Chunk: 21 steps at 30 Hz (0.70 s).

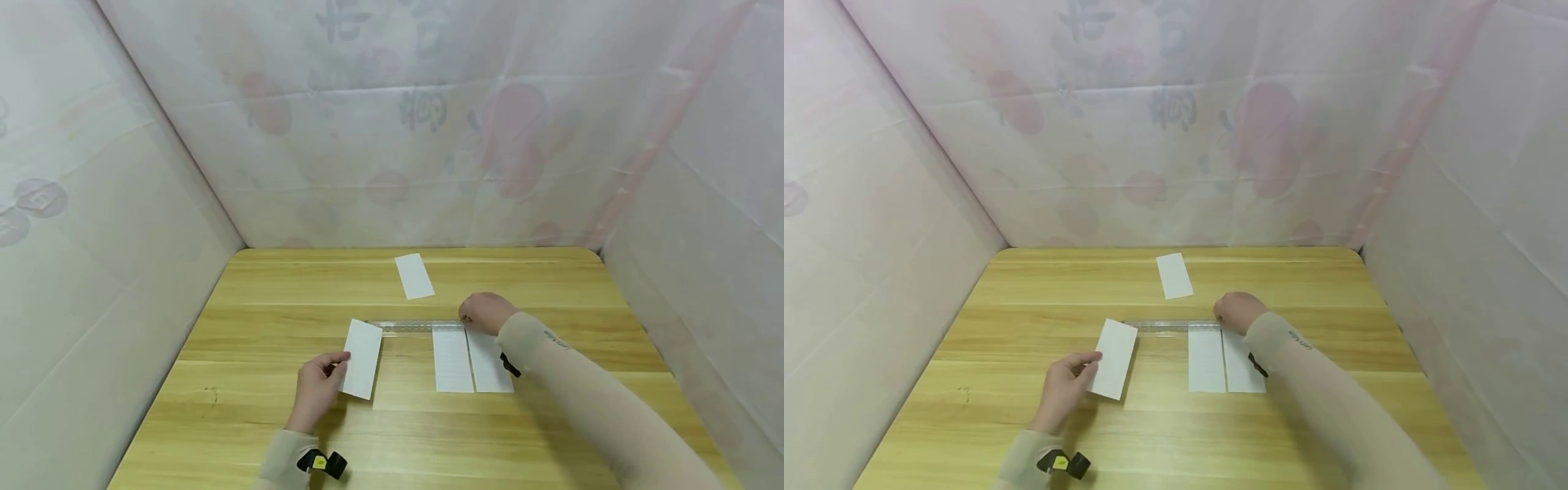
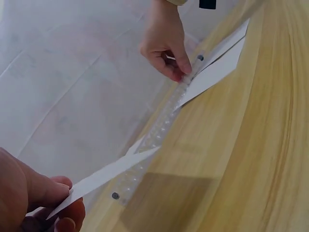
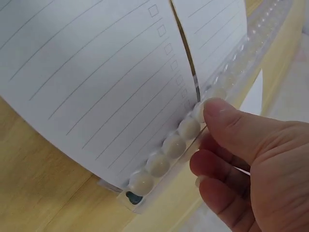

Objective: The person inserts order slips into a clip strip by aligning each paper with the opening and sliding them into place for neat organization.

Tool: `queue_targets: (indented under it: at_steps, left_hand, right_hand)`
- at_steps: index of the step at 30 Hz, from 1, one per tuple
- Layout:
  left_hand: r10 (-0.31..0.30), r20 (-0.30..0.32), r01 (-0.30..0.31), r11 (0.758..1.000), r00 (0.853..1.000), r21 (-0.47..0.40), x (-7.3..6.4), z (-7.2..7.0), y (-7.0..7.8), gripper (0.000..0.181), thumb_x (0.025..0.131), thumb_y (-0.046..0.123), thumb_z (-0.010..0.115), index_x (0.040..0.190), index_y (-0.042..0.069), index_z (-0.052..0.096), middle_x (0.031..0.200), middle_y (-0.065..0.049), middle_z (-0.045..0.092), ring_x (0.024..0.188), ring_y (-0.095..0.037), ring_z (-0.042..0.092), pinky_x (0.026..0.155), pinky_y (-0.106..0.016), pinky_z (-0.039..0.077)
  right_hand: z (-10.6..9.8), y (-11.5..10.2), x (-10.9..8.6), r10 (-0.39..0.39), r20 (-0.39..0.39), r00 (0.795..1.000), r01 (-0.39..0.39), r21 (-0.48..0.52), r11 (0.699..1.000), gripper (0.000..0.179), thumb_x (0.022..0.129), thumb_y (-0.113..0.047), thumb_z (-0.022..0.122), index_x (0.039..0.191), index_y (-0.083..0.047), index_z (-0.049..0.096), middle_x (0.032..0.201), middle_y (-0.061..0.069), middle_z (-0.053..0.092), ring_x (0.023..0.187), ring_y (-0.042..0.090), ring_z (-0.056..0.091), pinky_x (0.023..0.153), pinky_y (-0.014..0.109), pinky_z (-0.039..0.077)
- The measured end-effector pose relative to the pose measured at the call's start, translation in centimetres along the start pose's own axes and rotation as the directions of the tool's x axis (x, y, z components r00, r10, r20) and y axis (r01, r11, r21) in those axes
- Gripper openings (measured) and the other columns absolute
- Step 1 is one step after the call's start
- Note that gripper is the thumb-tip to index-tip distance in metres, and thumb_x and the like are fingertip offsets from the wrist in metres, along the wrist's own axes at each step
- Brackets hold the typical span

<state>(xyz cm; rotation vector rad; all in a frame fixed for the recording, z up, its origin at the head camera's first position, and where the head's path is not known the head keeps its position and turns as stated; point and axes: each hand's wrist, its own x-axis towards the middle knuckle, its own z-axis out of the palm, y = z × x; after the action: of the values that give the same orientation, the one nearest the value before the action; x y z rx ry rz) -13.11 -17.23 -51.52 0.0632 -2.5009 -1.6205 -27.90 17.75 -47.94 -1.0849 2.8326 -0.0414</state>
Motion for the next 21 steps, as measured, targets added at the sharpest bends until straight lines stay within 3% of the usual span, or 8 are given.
queue_targets:
  at_steps: [5, 12, 16, 21]
  left_hand:
    - [-0.042, 0.024, 0.042, 0.999, 0.999, 0.003, 0.0, 0.1, -0.5, 0.015, 0.091, 0.002, 0.063, 0.103, 0.002, 0.072, 0.090, -0.007, 0.068, 0.071, -0.015, 0.055, 0.056, -0.021, 0.045]
    - [-0.049, 0.052, 0.047, 0.998, 0.997, 0.053, -0.1, 0.6, -0.8, 0.019, 0.090, 0.003, 0.064, 0.108, -0.003, 0.069, 0.091, -0.009, 0.065, 0.073, -0.014, 0.058, 0.059, -0.022, 0.049]
    - [-0.068, 0.054, 0.064, 0.995, 0.996, 0.075, 0.0, 0.9, -1.0, 0.023, 0.090, 0.003, 0.064, 0.111, -0.006, 0.067, 0.091, -0.009, 0.064, 0.073, -0.014, 0.057, 0.058, -0.022, 0.048]
    - [-0.087, 0.062, 0.082, 0.993, 0.994, 0.082, 0.2, 1.2, -1.1, 0.026, 0.090, 0.003, 0.064, 0.114, -0.007, 0.065, 0.091, -0.008, 0.063, 0.072, -0.015, 0.054, 0.055, -0.022, 0.046]
  right_hand:
    - [0.0, -0.4, 0.4, -0.004, -0.010, 1.000, 0.004, -0.011, 1.000, 0.026, 0.086, -0.003, 0.068, 0.065, -0.017, 0.062, 0.062, -0.009, 0.052, 0.058, 0.009, 0.035, 0.057, 0.027, 0.035]
    - [-0.9, -1.5, 0.9, -0.014, 0.033, 0.999, 0.017, -0.112, 0.994, 0.014, 0.086, -0.007, 0.071, 0.074, -0.013, 0.069, 0.068, -0.004, 0.062, 0.059, 0.007, 0.053, 0.059, 0.026, 0.049]
    - [-1.1, -2.0, 1.2, -0.019, 0.071, 0.997, 0.032, -0.185, 0.982, 0.016, 0.085, -0.003, 0.071, 0.072, -0.011, 0.066, 0.068, -0.001, 0.062, 0.059, 0.009, 0.055, 0.057, 0.026, 0.049]
    - [-0.7, -2.1, 1.4, 0.008, 0.100, 0.995, 0.013, -0.207, 0.978, 0.016, 0.084, 0.000, 0.071, 0.073, -0.010, 0.065, 0.069, 0.000, 0.062, 0.057, 0.008, 0.051, 0.054, 0.025, 0.046]
